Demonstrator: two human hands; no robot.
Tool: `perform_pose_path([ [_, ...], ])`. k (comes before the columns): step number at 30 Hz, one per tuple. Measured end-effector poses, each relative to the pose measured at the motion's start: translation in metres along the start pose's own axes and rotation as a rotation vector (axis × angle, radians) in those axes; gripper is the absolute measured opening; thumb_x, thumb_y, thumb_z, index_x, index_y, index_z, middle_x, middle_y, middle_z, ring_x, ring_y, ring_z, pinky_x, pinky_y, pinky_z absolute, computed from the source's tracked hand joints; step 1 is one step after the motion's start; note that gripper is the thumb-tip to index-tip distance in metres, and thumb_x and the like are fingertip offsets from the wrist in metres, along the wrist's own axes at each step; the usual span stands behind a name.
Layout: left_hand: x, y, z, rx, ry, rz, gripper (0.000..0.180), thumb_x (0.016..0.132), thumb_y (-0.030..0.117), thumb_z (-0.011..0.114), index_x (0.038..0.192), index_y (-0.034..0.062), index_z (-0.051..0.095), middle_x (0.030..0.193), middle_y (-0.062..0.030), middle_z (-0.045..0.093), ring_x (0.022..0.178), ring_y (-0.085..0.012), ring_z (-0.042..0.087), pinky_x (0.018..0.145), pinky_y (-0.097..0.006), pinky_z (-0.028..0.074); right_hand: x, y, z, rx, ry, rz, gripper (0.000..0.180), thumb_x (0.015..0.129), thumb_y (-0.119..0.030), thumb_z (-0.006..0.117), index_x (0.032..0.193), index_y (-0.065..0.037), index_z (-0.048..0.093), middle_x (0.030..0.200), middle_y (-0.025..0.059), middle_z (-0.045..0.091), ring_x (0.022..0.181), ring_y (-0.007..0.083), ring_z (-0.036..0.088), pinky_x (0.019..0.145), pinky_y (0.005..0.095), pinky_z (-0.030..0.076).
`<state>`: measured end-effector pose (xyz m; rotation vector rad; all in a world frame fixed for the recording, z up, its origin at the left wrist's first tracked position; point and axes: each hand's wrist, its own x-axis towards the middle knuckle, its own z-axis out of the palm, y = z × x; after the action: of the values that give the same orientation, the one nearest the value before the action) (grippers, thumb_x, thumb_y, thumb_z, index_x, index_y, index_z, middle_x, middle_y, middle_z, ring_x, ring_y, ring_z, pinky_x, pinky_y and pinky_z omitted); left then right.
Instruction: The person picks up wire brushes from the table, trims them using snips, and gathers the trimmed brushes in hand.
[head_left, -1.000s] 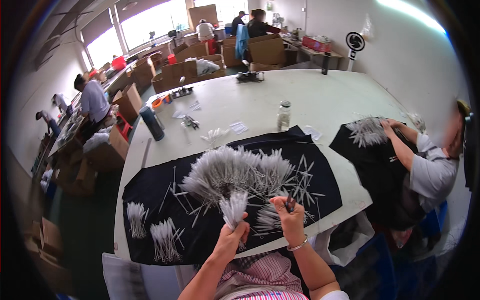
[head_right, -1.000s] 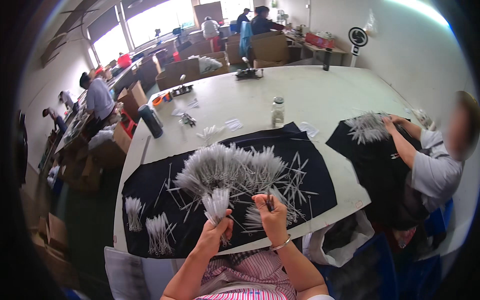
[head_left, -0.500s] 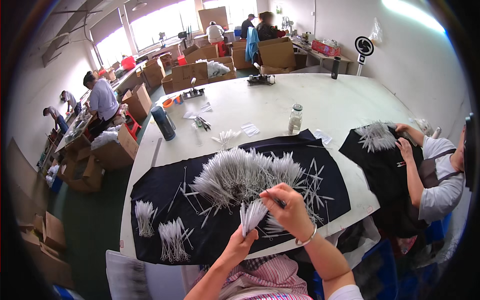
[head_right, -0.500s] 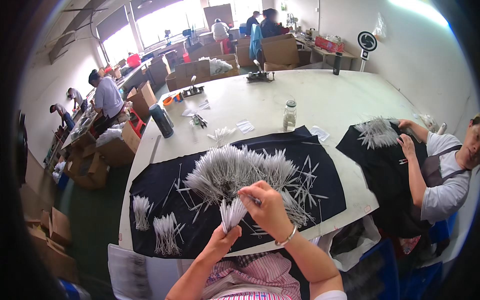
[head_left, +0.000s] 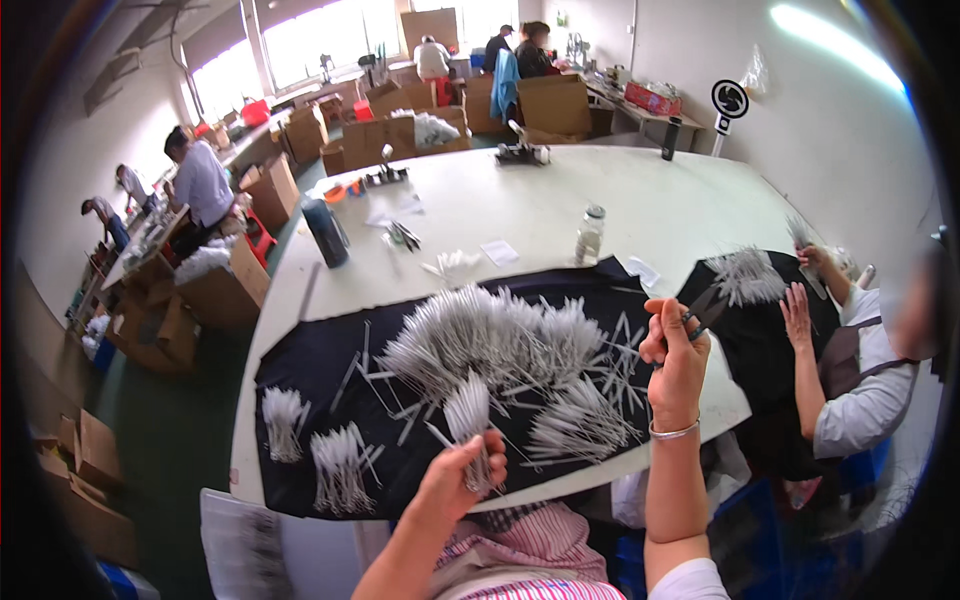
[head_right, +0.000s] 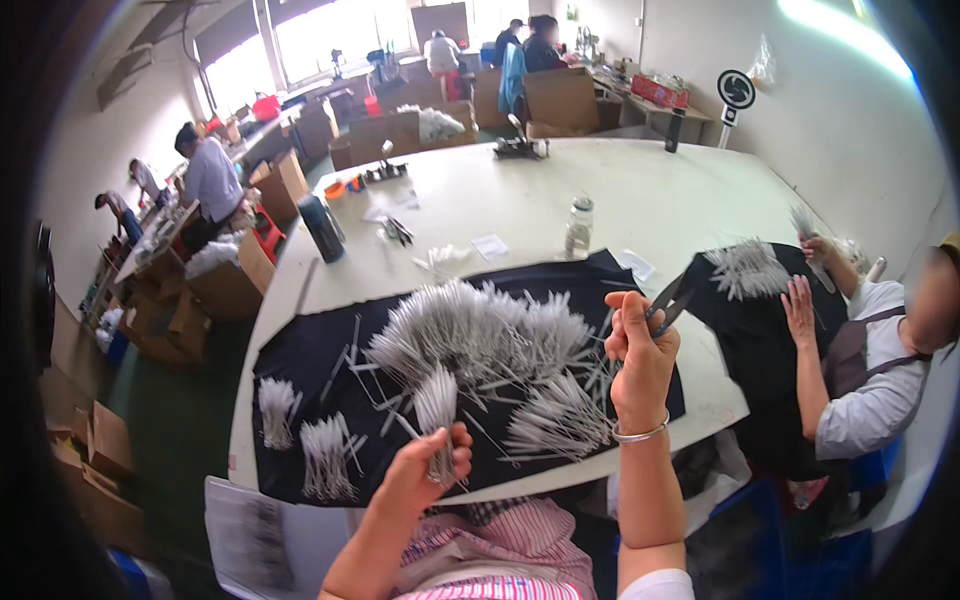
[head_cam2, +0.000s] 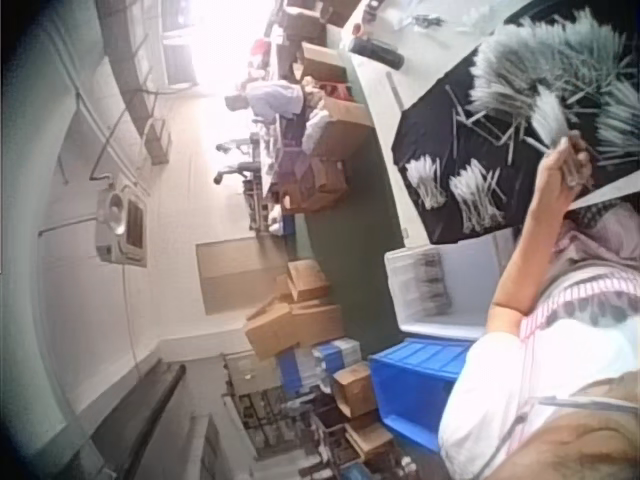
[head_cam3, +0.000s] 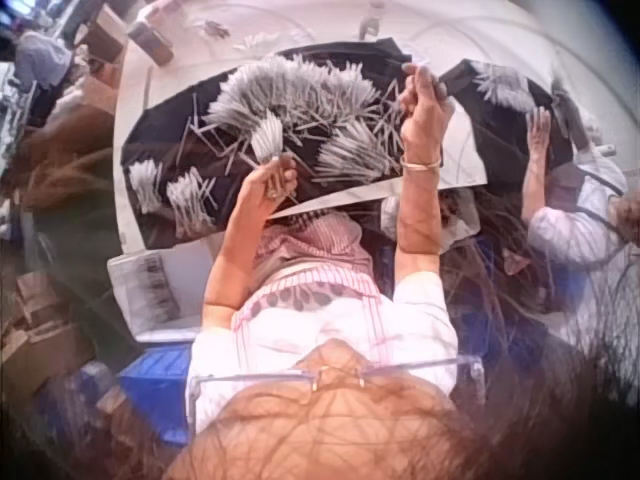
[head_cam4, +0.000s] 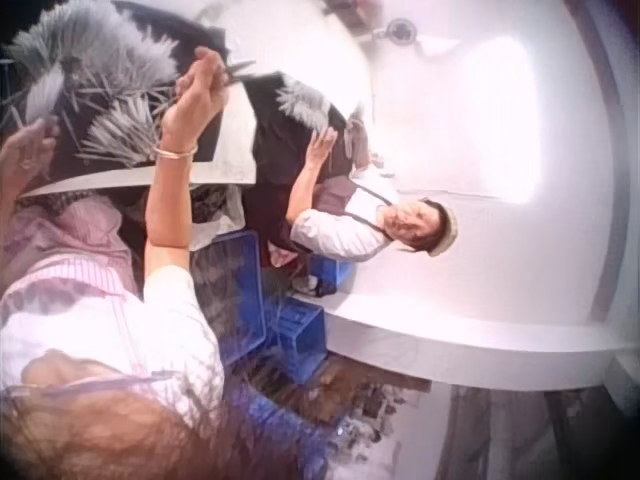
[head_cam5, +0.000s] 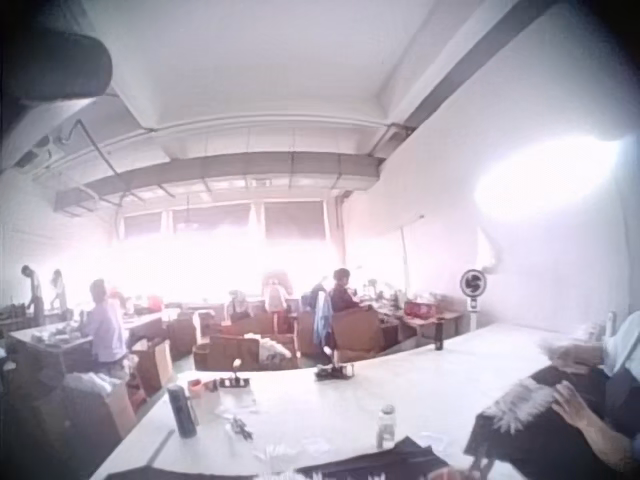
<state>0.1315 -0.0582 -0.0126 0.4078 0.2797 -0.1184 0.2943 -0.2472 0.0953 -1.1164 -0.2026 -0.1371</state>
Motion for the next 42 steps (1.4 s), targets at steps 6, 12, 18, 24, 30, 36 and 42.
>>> perform_pose_path([
  [6,0.0,0.001,0.005,-0.052,0.053,0.007,0.026,0.09,0.019,0.037,0.115,0.0117,0.041,0.084,-0.0067,0.052,0.077,-0.0221,0.054,0.073,-0.045,0.046,-0.067,0.06,0.009,-0.318,-0.194,0.214,0.012,0.08,-0.013,0.059,0.077,-0.002,0.063,0.061,-0.0059,0.05,0.051,0.0002,0.035,0.044,0.0167,0.024],
  [12,-0.003,-0.005,0.003,-0.035,0.031,0.0,0.027,0.09,0.019,0.035,0.117,0.0164,0.038,0.085,-0.006,0.051,0.08,-0.0215,0.053,0.073,-0.046,0.047,-0.13,0.091,0.004,-0.34,-0.256,0.332,0.017,0.082,-0.017,0.057,0.078,0.0,0.061,0.063,-0.0053,0.052,0.054,0.0013,0.039,0.048,0.0174,0.031],
  [18,0.008,-0.009,-0.013,-0.059,0.017,0.168,0.027,0.089,0.014,0.039,0.115,0.0139,0.041,0.086,-0.0061,0.052,0.084,-0.0209,0.054,0.078,-0.042,0.046,-0.161,0.132,0.018,-0.153,0.048,0.23,0.025,0.089,-0.023,0.044,0.085,-0.001,0.054,0.081,0.0016,0.054,0.067,0.0055,0.044,0.061,0.0191,0.037],
  [24,0.005,-0.029,0.006,0.086,0.076,0.189,0.028,0.088,0.014,0.041,0.116,0.0089,0.041,0.085,-0.0057,0.053,0.082,-0.0189,0.054,0.072,-0.033,0.047,-0.151,0.122,0.043,-0.122,0.002,0.088,0.025,0.089,-0.025,0.043,0.085,-0.002,0.051,0.079,0.0017,0.048,0.066,0.0046,0.043,0.056,0.0198,0.037],
  [30,0.0,-0.012,-0.006,0.184,0.15,0.155,0.03,0.089,0.02,0.04,0.119,0.015,0.038,0.078,-0.003,0.049,0.074,-0.0158,0.05,0.065,-0.038,0.049,-0.141,0.127,0.033,-0.399,-0.048,-0.149,0.013,0.085,-0.012,0.05,0.078,-0.002,0.054,0.073,0.0013,0.051,0.062,0.0067,0.041,0.055,0.0196,0.034],
  [36,-0.015,-0.006,0.001,0.148,0.113,0.141,0.03,0.088,0.024,0.043,0.116,0.0124,0.041,0.073,-0.003,0.047,0.067,-0.0159,0.049,0.061,-0.037,0.048,-0.146,0.095,0.024,-0.461,-0.143,-0.128,0.008,0.081,-0.008,0.057,0.077,-0.001,0.056,0.068,-0.0008,0.048,0.059,0.0048,0.039,0.052,0.0184,0.032],
  [42,-0.018,-0.012,-0.013,0.363,0.122,0.156,0.025,0.082,0.016,0.056,0.103,0.0073,0.048,0.071,-0.0032,0.051,0.059,-0.0128,0.048,0.049,-0.026,0.038,-0.11,0.086,0.018,-0.033,-0.238,0.385,0.021,0.081,-0.018,0.057,0.091,0.0,0.058,0.066,-0.0039,0.047,0.048,0.0021,0.035,0.042,0.0181,0.025],
])
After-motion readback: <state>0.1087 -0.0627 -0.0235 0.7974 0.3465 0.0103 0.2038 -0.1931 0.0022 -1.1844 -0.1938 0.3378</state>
